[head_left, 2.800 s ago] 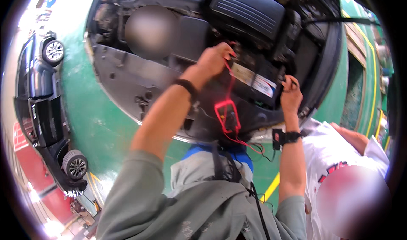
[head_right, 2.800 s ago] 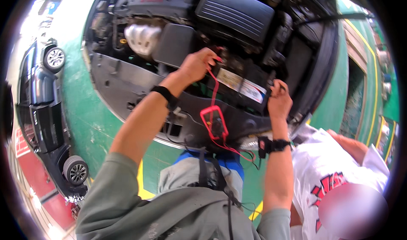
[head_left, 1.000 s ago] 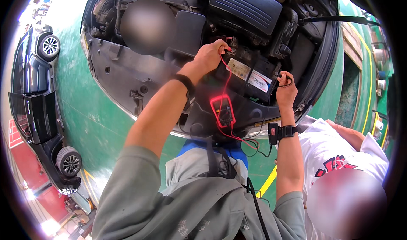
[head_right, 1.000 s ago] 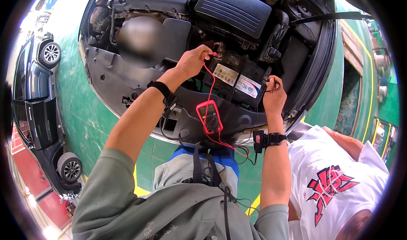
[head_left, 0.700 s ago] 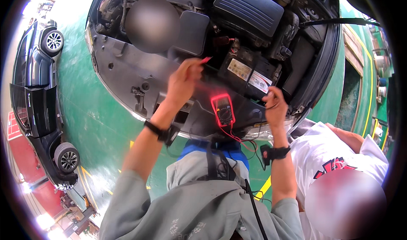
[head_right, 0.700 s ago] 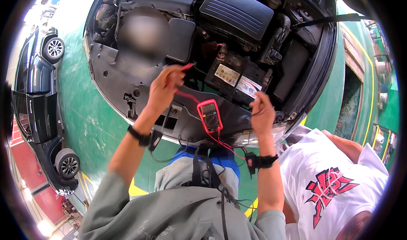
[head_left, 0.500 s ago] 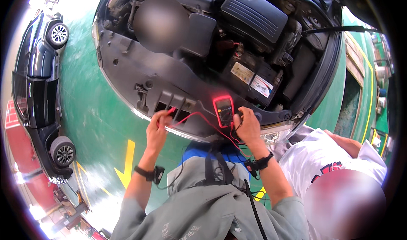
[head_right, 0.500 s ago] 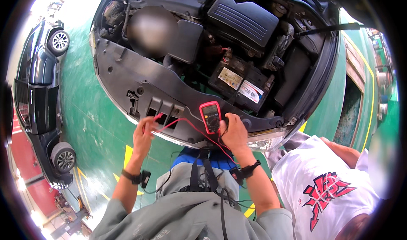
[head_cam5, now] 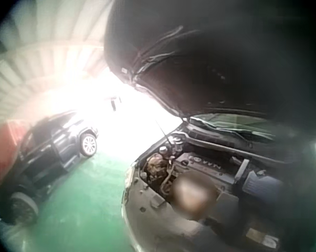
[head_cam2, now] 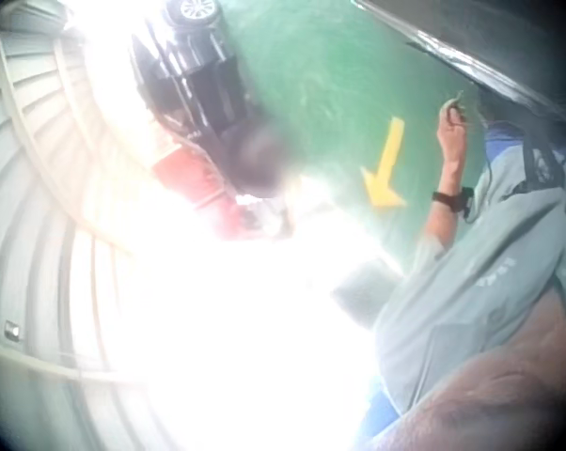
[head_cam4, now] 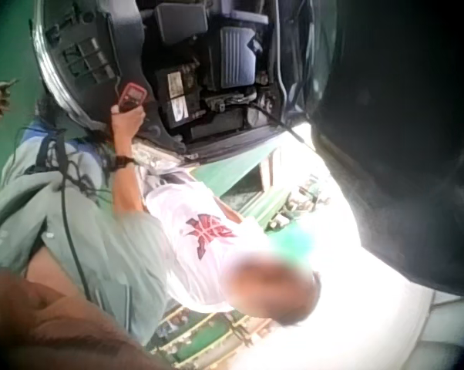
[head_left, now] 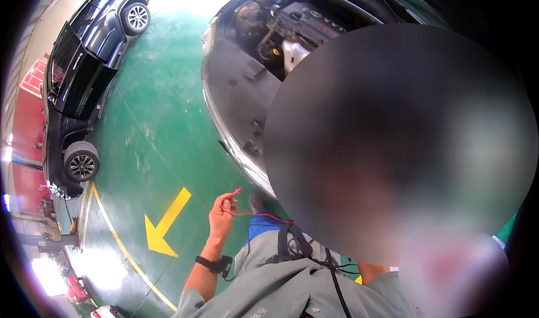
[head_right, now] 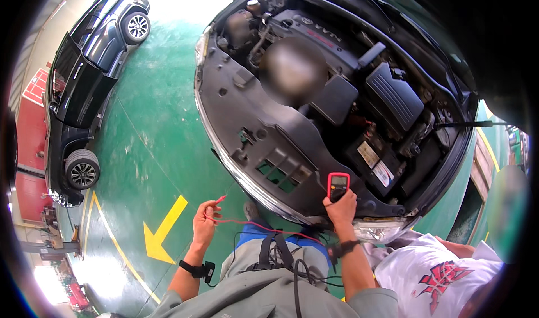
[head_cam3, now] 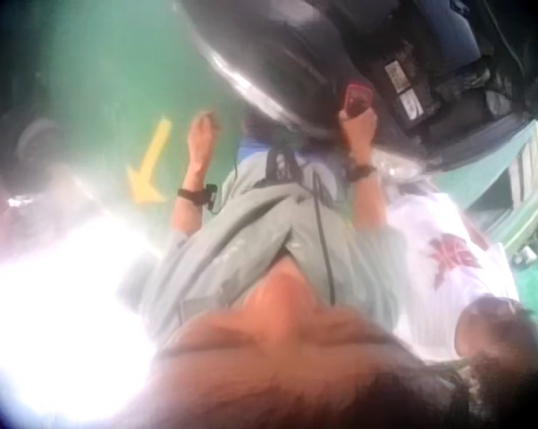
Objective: The person retrieves a multimeter from a red utility cart and walks to a car with an open hood. They connect the multimeter probes to the car battery terminals to measure voltage, then move the probes to other points in the engine bay to test electrical connections.
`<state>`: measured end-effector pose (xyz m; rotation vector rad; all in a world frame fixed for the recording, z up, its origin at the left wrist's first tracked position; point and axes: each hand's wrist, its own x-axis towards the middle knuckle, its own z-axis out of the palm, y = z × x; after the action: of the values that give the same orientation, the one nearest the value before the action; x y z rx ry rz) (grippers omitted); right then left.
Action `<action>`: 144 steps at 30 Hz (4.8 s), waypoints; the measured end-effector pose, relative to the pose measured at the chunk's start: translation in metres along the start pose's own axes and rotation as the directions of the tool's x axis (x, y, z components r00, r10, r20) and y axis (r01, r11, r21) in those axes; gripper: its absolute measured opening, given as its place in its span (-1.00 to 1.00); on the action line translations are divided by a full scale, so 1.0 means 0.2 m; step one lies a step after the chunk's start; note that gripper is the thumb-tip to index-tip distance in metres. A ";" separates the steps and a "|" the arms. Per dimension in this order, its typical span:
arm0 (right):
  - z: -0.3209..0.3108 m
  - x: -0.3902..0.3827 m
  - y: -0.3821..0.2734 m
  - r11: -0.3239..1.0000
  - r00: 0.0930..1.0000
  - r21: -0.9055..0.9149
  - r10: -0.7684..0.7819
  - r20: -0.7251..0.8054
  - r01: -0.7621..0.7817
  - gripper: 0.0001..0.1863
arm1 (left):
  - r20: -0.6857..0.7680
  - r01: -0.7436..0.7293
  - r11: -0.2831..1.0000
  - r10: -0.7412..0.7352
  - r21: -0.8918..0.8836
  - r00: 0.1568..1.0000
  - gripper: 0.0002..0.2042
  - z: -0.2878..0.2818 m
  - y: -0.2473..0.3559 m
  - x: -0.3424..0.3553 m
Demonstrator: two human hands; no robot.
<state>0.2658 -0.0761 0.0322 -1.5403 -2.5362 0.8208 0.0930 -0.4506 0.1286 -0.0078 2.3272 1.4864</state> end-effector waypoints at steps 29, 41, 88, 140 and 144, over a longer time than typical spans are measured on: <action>0.87 0.08 -2.18 0.967 0.987 0.200 -0.160 -0.013 0.159 -0.16 | 0.166 -0.324 0.940 0.304 0.110 0.938 -0.78 -1.13 0.18 1.57; 1.28 0.58 -2.38 0.993 0.985 0.095 -0.049 -0.166 0.065 -0.11 | 0.596 -0.784 0.574 0.552 0.236 0.584 -0.74 -0.68 0.58 2.81; 1.23 2.36 -2.54 0.700 0.892 -0.608 -0.452 0.028 0.374 -0.82 | 0.753 -0.954 0.250 0.657 -0.167 0.041 -0.68 0.22 0.38 3.85; 1.30 2.35 -2.57 0.930 0.985 -0.325 -0.169 0.026 0.168 -0.55 | 0.745 -0.940 0.302 0.662 -0.162 0.084 -0.66 0.22 0.40 3.84; 1.33 2.23 -2.64 0.887 0.969 -0.392 -0.236 0.071 0.245 -0.50 | 0.737 -0.830 0.516 0.642 -0.213 0.210 -0.65 0.27 0.57 3.82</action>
<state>-0.4671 0.0008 -0.0434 -1.2541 -2.9668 0.3003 -0.6226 -0.2042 -0.0320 1.7357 1.7106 1.1081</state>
